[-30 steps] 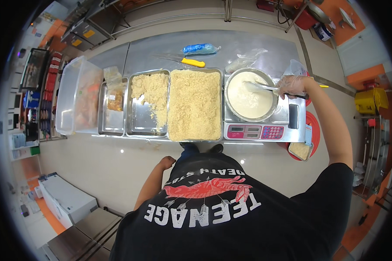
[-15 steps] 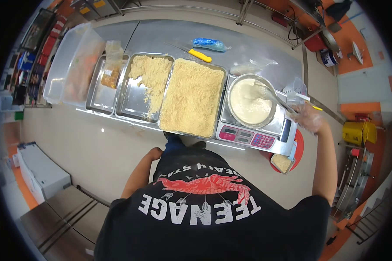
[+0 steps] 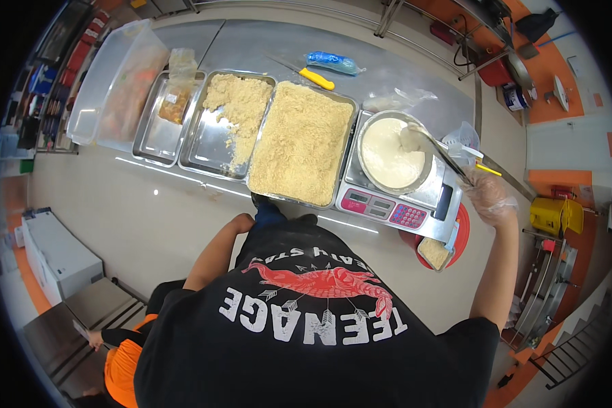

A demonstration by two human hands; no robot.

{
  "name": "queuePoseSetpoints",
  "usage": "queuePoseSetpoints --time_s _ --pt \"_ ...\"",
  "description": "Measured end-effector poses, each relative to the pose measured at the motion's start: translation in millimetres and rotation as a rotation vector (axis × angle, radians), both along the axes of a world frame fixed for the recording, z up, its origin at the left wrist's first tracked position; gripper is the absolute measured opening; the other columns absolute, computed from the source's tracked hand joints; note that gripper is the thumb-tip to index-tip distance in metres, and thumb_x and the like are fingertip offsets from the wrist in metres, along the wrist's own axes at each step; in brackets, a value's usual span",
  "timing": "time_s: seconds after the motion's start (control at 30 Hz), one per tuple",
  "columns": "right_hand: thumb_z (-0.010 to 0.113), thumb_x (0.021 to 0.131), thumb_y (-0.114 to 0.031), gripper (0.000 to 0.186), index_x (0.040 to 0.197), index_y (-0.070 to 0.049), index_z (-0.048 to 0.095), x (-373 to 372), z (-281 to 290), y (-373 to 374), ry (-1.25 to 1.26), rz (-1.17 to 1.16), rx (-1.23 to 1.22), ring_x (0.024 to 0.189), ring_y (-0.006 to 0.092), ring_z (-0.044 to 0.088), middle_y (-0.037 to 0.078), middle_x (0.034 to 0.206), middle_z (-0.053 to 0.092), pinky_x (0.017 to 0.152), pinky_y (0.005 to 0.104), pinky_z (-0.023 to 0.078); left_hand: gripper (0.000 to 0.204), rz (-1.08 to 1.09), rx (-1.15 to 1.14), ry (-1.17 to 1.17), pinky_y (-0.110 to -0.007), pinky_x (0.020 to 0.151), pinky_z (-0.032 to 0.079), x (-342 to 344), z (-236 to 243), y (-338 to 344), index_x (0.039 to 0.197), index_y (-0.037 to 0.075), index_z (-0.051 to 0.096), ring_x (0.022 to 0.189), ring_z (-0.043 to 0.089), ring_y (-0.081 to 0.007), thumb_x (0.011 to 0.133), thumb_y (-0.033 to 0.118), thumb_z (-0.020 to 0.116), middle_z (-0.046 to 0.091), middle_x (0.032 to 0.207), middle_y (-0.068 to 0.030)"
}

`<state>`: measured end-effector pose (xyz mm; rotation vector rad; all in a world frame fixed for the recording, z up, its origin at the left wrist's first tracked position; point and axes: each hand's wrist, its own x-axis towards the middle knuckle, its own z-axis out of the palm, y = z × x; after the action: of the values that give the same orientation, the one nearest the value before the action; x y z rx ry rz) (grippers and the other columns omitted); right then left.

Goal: The person breaded pieces of food by dipping them into a tray of breadcrumbs, pressing the crumbs onto the surface, and then placing them into a bowl of liquid with tongs before returning them to the breadcrumb tray.

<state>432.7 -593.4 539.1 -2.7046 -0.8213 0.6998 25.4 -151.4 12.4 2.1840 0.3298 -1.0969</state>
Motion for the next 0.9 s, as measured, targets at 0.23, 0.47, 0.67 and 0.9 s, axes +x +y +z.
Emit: queuePoseSetpoints --time_s 0.23,0.47,0.67,0.9 --pt "0.049 0.084 -0.014 0.033 0.115 -0.003 0.054 -9.3 -5.8 0.6 -0.390 0.211 -0.145 0.088 0.0377 0.057 0.023 0.093 0.060 0.076 0.0403 0.046 0.030 -0.031 0.031 -0.114 -0.036 0.072 0.050 -1.7 1.0 4.6 0.087 0.006 0.066 0.076 0.062 -0.0272 0.082 0.028 0.048 0.063 0.087 -0.0167" --pt "0.044 0.081 -0.007 0.042 0.123 -0.005 0.048 -23.4 -25.2 5.1 -0.564 0.287 -0.331 0.070 0.0359 0.061 0.023 0.092 0.060 0.057 0.0436 0.050 0.040 -0.050 0.012 -0.054 -0.039 0.081 0.045 -12.6 11.1 5.8 0.088 0.003 0.066 0.089 0.058 -0.0340 0.083 0.035 0.044 0.061 0.095 -0.0208" --pt "0.041 0.082 -0.006 0.037 0.119 -0.001 0.047 -55.8 -78.4 25.0 -0.447 0.283 -0.445 0.076 0.0311 0.064 0.018 0.094 0.060 0.059 0.0400 0.052 0.036 -0.127 -0.006 -0.069 -0.041 0.084 0.045 -4.5 46.2 1.9 0.095 0.009 0.065 0.093 0.057 -0.0359 0.084 0.033 0.041 0.061 0.096 -0.0209" --pt "0.048 0.081 -0.011 0.043 0.122 0.001 0.044 -63.0 -50.3 23.9 -0.272 0.156 -0.311 0.085 0.0347 0.061 0.022 0.098 0.058 0.072 0.0418 0.049 0.029 -0.138 -0.046 -0.051 -0.041 0.081 0.048 -15.2 29.1 20.6 0.104 0.015 0.064 0.091 0.059 -0.0339 0.080 0.020 0.047 0.063 0.096 -0.0173"
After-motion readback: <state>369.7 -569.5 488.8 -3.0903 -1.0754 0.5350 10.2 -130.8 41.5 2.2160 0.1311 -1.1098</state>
